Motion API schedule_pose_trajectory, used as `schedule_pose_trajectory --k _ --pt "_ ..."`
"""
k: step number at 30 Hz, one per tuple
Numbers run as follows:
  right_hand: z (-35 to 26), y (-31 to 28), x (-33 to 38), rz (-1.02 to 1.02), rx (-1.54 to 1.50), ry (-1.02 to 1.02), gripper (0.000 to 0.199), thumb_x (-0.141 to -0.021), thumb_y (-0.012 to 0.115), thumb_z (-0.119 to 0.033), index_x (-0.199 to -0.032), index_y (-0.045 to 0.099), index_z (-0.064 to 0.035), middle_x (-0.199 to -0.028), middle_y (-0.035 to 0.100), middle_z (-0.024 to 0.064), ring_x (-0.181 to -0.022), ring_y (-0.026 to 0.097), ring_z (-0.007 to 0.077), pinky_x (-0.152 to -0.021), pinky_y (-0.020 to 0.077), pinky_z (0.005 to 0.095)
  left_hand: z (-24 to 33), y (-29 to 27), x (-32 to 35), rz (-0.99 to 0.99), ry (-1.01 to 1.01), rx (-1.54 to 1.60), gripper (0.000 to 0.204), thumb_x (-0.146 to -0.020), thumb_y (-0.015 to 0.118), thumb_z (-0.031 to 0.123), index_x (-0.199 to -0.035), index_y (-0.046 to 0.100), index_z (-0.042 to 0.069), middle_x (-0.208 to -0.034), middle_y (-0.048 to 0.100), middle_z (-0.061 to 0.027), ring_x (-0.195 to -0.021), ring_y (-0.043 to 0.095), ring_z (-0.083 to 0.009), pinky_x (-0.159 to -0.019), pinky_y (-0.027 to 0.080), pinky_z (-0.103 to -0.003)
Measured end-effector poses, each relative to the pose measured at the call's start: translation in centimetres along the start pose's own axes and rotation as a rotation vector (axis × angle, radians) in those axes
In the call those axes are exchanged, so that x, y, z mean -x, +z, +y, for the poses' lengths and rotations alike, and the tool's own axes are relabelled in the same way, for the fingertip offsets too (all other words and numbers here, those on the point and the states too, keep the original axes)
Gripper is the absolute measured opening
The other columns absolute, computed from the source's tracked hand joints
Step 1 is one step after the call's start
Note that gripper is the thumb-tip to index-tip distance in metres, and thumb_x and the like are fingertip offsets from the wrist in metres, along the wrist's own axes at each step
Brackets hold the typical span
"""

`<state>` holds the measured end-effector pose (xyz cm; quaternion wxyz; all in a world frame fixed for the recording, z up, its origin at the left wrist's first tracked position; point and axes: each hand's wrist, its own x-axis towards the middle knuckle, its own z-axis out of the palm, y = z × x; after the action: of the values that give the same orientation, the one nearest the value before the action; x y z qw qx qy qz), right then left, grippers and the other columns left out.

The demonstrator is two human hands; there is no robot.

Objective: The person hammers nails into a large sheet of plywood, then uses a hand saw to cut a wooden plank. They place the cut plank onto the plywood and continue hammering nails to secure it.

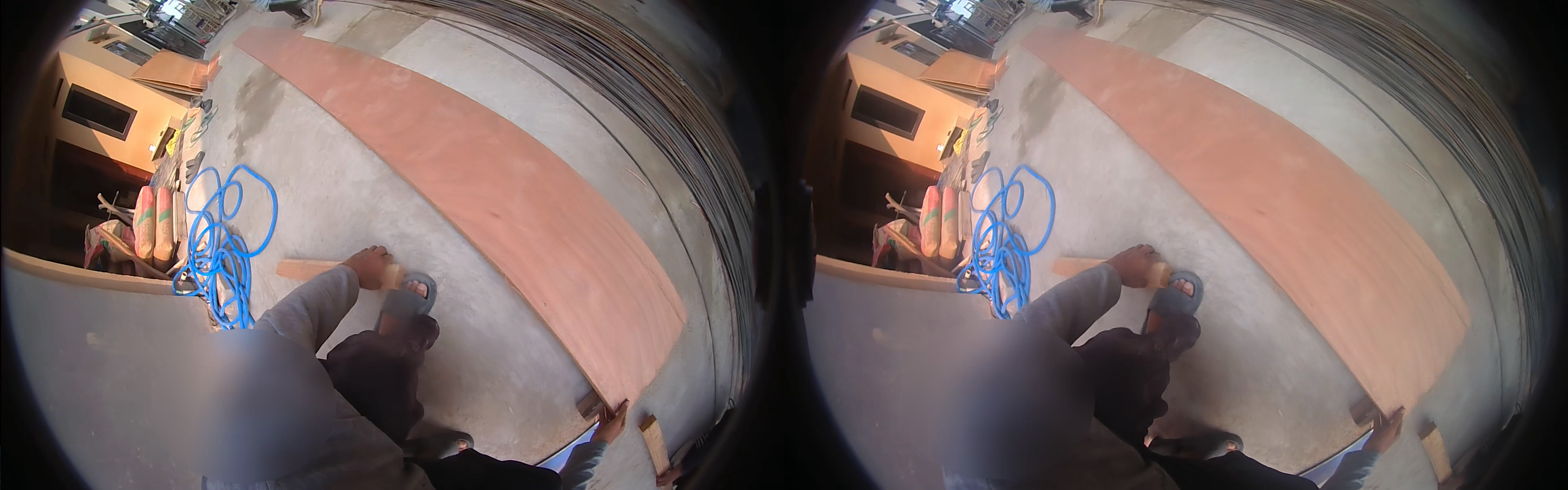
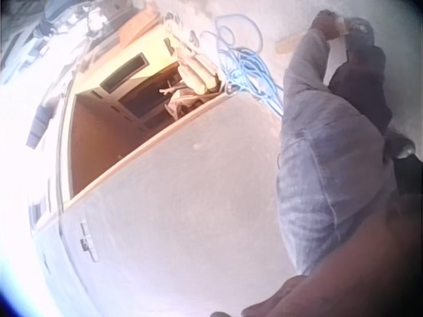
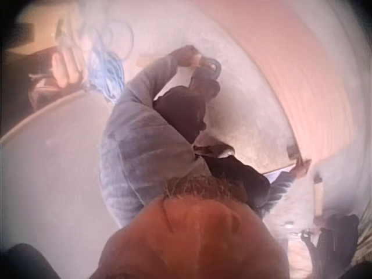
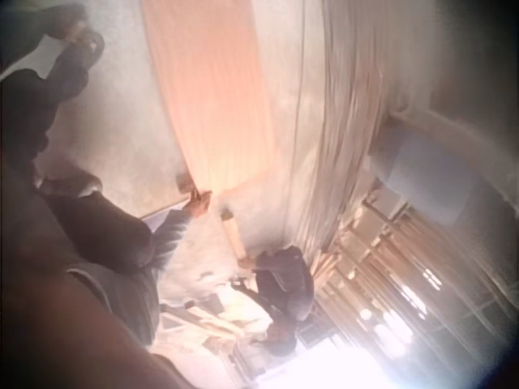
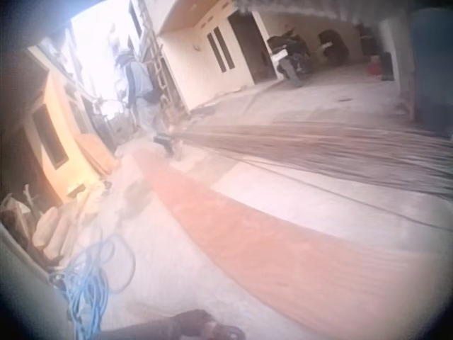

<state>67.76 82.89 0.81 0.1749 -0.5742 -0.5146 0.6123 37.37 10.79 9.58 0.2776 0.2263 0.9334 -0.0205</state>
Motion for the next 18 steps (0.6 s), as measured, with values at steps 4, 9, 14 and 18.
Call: schedule_pose_trajectory --k 4,9,14,18 --pt "-1.1 -0.1 0.0 0.068 0.045 -0.027 0.063 -0.086 0.076 -0.055 -0.116 0.068 -0.0012 -0.09 0.066 0.009 -0.07 0.061 0.0187 -0.06 0.0496 0.0295 1.2 -0.5 -4.8 0.259 -0.289 0.949 0.068 -0.089 0.073 0.038 -0.14 0.049 -0.001 -0.136 0.055 -0.0195 -0.115 0.063 -0.0321 -0.095 0.054 -0.042" --pt "-3.9 -0.8 0.6 0.044 0.082 -0.237 0.06 -0.081 0.08 -0.056 -0.102 0.071 -0.0004 -0.07 0.061 0.0052 -0.048 0.048 0.0134 -0.041 0.0318 0.0273 5.6 -2.7 -12.5 0.332 -0.555 1.784 0.075 -0.1 0.05 0.057 -0.141 0.044 -0.004 -0.136 0.055 -0.0238 -0.124 0.059 -0.0345 -0.097 0.053 -0.048" --pt "-7.2 -1.4 1.9 0.275 0.009 -0.194 0.055 -0.079 0.078 -0.061 -0.105 0.071 -0.0138 -0.059 0.048 -0.0034 -0.044 0.035 0.0062 -0.042 0.0218 0.0237 6.5 -4.2 -15.5 0.41 -0.355 2.27 0.08 -0.099 0.045 0.063 -0.143 0.042 -0.004 -0.139 0.053 -0.0231 -0.126 0.058 -0.0359 -0.1 0.052 -0.052" --pt "-8.5 -2.0 3.0 0.165 0.09 -0.094 0.058 -0.081 0.076 -0.06 -0.107 0.071 -0.0081 -0.063 0.053 -0.0007 -0.044 0.037 0.008 -0.041 0.0217 0.0246 5.4 -4.3 -17.4 0.604 -0.432 2.382 0.078 -0.098 0.053 0.06 -0.144 0.042 -0.002 -0.139 0.054 -0.0196 -0.126 0.057 -0.0348 -0.103 0.047 -0.055"
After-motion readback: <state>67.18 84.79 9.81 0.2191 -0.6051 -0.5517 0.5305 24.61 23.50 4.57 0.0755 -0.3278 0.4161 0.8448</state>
